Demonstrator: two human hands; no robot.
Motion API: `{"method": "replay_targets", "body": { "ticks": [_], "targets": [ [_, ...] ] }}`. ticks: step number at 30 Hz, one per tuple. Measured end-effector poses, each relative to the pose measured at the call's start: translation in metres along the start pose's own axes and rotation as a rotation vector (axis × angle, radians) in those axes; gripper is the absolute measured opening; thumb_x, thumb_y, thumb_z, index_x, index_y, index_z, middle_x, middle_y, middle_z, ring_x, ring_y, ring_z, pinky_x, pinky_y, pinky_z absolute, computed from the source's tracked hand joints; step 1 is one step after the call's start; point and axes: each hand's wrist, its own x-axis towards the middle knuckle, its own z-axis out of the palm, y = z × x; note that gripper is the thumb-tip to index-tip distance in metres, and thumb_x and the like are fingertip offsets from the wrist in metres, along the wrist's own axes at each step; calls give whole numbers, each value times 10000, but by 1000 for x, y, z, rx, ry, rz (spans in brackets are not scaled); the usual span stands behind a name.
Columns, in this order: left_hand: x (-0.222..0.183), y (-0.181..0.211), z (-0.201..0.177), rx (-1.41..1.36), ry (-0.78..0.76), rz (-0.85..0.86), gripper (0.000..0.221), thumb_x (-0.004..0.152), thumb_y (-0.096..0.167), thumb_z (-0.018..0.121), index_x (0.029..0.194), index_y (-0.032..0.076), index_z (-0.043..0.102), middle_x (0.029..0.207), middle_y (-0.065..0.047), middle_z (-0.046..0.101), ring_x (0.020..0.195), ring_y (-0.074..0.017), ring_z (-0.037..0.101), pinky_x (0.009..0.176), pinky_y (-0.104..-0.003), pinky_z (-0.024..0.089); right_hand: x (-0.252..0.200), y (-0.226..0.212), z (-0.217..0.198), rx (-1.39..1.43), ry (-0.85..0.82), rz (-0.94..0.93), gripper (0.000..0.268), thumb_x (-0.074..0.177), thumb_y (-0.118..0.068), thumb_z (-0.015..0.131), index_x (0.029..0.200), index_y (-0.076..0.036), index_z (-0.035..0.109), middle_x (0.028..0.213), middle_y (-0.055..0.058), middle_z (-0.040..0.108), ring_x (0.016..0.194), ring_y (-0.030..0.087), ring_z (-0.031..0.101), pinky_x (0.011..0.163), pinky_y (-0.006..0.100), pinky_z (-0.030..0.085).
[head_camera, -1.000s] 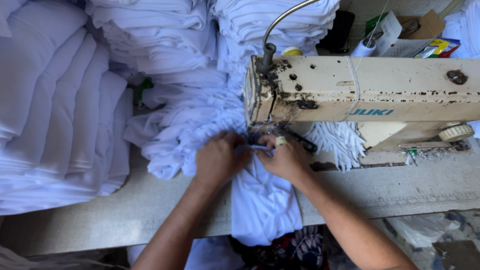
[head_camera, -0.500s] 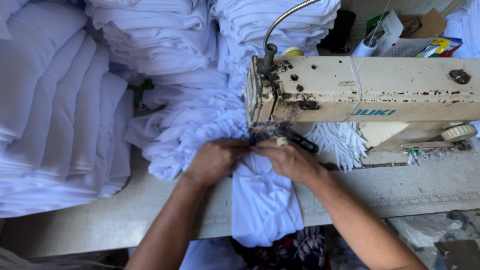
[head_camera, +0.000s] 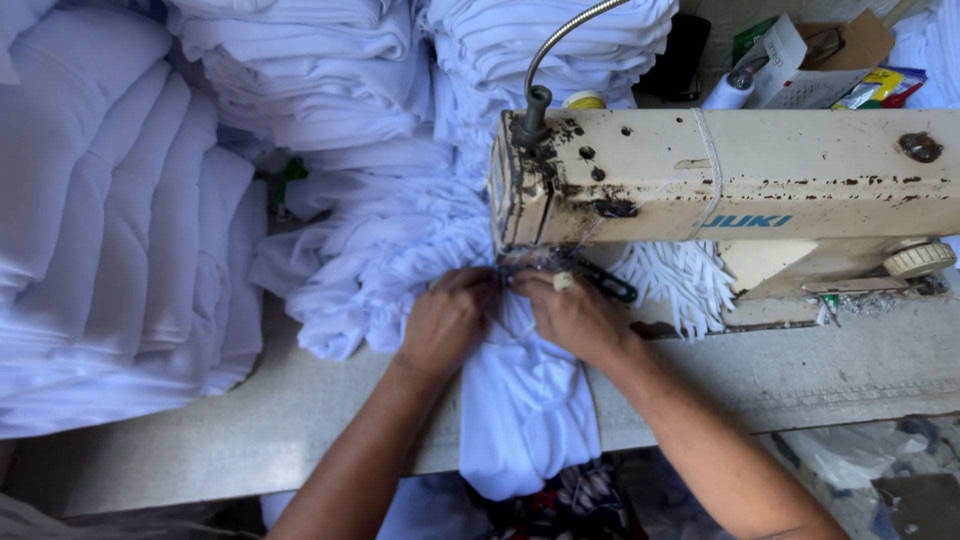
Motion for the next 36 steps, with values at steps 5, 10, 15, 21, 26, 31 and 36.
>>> {"method": "replay_targets", "body": {
  "ticks": [5,10,15,21,26,31,36],
  "targets": [
    [-11,8,-11,93,147,91,201,796,227,652,933,241,798,1095,27,681,996,-239,653,878,-379,524,-3,-16,-36,9,32,88,143,871,-137,640,928,-93,764,970,105,766,940,315,743,810,409,601],
    [-20,67,-28,-18,110,-46,413,875,224,621,1278,190,706,1209,-130,667,1029,-359,701,905,-500,544,-79,32,-101,-114,280,319,176,863,-265,814,1018,-195,766,994,-49,726,975,188,718,882,314,564],
    [-19,81,-6,232,113,-84,742,1030,583,348,1477,8,490,1414,-360,507,1273,-519,484,1128,-704,258,-157,69,-173,-500,430,574,190,1229,-81,646,1276,57,767,1237,205,760,1145,359,693,947,484,564],
    [-19,82,-11,263,124,-51,651,1036,538,367,1450,70,550,1423,-338,533,1283,-485,518,1157,-720,200,-207,91,-144,-498,321,608,476,1265,-208,385,1277,78,766,1302,272,732,1284,443,671,1043,478,560],
    [-20,75,-16,281,170,-14,616,1024,528,406,1436,105,581,1406,-288,578,1273,-443,557,1149,-728,206,-155,75,-159,-499,456,452,200,1197,-44,664,1079,26,810,1034,152,768,965,327,708,921,434,532],
    [-17,54,-31,222,114,29,535,1000,478,427,1389,173,631,1284,-248,671,1250,-397,617,1141,-723,204,-83,35,-85,-113,397,415,229,793,-143,872,1006,-194,805,964,15,765,958,259,737,885,345,563],
    [13,-3,-49,-66,-92,358,332,913,407,535,1158,234,678,1298,-167,695,1270,-306,637,1178,-687,185,-26,21,-53,-161,151,211,291,828,-144,784,1111,-77,763,1027,160,730,973,368,713,868,449,549]
  ]
}}
